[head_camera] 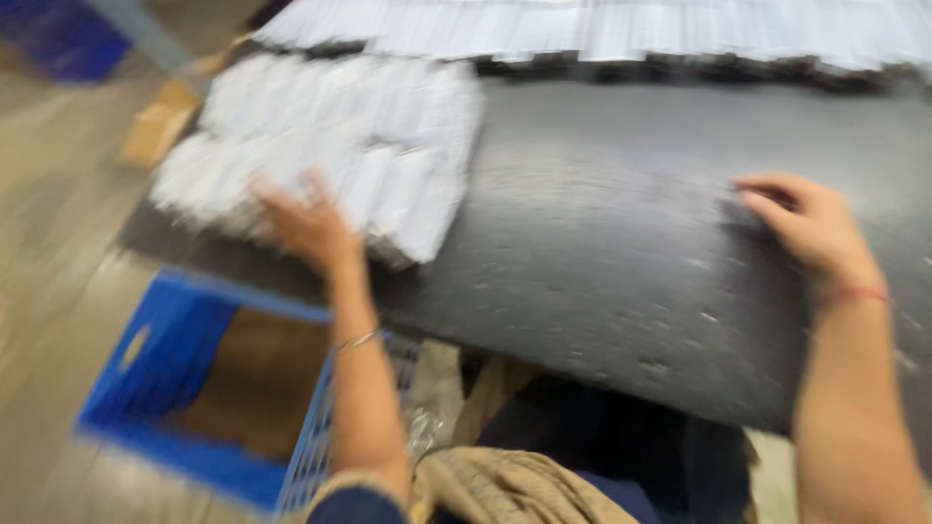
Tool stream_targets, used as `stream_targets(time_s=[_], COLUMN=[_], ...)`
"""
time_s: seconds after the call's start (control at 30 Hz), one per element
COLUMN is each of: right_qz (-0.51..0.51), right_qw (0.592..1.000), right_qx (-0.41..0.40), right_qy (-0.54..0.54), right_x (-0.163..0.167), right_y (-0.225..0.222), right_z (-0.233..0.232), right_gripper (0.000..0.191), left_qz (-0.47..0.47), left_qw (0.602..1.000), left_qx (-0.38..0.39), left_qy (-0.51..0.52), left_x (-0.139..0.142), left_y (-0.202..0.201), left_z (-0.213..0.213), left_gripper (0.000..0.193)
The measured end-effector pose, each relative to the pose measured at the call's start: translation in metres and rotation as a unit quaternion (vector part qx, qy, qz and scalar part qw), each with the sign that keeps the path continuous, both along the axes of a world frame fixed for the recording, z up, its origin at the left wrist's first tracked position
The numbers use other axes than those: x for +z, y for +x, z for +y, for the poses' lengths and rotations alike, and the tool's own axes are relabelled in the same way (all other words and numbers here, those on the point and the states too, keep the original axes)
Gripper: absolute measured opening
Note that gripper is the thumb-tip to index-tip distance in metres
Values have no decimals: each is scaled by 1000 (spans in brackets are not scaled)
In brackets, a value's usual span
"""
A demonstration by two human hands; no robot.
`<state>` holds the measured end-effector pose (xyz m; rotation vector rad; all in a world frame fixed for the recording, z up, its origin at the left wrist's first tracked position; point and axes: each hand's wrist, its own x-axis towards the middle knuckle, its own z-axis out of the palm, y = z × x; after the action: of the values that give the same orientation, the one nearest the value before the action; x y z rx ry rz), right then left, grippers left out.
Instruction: The person wraps white rectangular plastic components in clear plastic bags one at a time. They place each wrapped unit into a stack on the table and occasionally reach down to retrieve more bags.
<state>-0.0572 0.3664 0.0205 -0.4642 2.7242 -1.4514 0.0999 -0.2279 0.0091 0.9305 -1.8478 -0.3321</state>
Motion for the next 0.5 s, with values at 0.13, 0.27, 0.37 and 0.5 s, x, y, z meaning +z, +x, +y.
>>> stream_targets(time_s=[0.13, 0.27, 0.37, 0.5], right_qz=[-16, -3, -26, -102], right_qw=[995, 961, 936, 911], right_qx=[-38, -51, -112, -215], right_qy=[-90, -270, -334, -338], right_x=[46, 59, 46, 13], right_y=[59, 149, 233, 325], right_z=[17, 69, 116, 169], right_gripper=[31, 26, 24, 25], left_qz=[-95, -18, -51, -76], left_qw=[991, 991, 972, 885], left_qx=[91, -43, -189, -436], left_qy=[-35, -127, -133, -143], left_x=[13, 23, 20, 5], left_y=[30, 29, 1, -42], left_z=[-6, 25, 72, 156], left_gripper=[85, 70, 55, 49])
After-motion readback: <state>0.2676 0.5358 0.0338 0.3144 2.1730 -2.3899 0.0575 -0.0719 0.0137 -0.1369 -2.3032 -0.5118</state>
